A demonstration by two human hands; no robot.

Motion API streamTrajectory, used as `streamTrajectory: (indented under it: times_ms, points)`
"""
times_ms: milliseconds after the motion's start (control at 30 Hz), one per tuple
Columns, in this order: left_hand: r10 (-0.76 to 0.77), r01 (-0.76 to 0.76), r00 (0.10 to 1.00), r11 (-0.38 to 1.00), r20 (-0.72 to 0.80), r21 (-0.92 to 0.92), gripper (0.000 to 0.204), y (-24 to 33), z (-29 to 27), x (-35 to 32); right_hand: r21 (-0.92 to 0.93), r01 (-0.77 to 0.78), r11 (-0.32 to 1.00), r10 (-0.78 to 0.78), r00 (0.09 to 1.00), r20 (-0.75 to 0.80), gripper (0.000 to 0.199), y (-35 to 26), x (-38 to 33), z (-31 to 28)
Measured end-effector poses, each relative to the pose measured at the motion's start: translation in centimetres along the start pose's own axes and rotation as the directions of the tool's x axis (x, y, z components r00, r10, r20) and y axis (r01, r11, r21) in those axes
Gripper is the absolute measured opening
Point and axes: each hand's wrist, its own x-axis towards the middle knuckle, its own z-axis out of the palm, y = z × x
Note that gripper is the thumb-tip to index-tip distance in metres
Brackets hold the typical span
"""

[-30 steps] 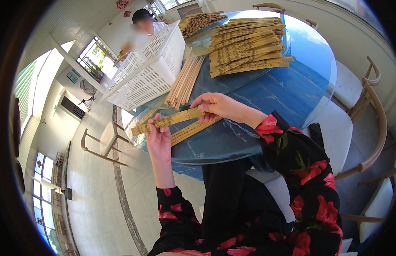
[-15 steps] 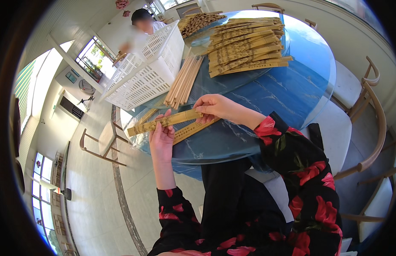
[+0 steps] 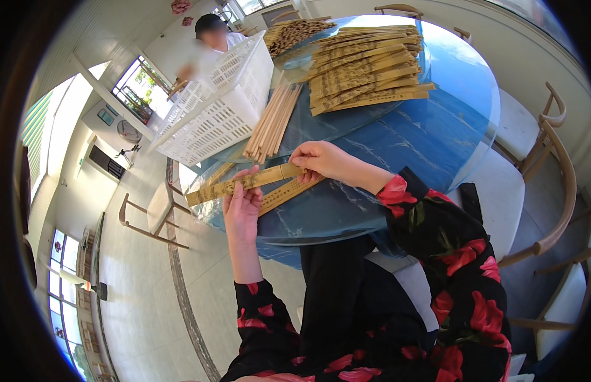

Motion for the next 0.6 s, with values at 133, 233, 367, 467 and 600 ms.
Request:
streamTrajectory:
  times_ms: [133, 233, 367, 467, 600]
  points:
    - [-0.002, 0.002, 1.000, 0.996, -0.009, -0.093, 0.033, -0.1, -0.4, 0.1, 0.195, -0.037, 0.980, 0.012, 0.992, 0.127, 0.021, -0.3, -0.2, -0.1]
    - [0.002, 0.003, 1.000, 0.988, 0.031, -0.155, 0.032, 0.2, -1.3, 0.1, 0.170, 0.008, 0.985, -0.036, 0.986, 0.161, 0.022, 0.3, 0.2, -0.2]
    - [-0.012, 0.023, 0.995, 0.993, 0.096, -0.113, 0.033, 0.1, -0.4, 0.0, 0.200, 0.001, 0.980, -0.023, 0.994, 0.107, 0.023, 0.8, 0.4, -1.3]
    - [-0.048, 0.053, 0.997, 0.996, 0.068, -0.070, 0.036, -0.2, -0.6, -0.1, 0.348, 0.001, 0.938, -0.039, 0.994, 0.103, 0.028, 0.5, 0.5, -1.0]
    - [-0.045, 0.047, 0.996, 0.999, 0.077, -0.019, 0.040, -0.4, -0.6, -0.2, 0.436, -0.025, 0.900, -0.061, 0.982, 0.181, 0.030, -0.2, 0.2, 0.1]
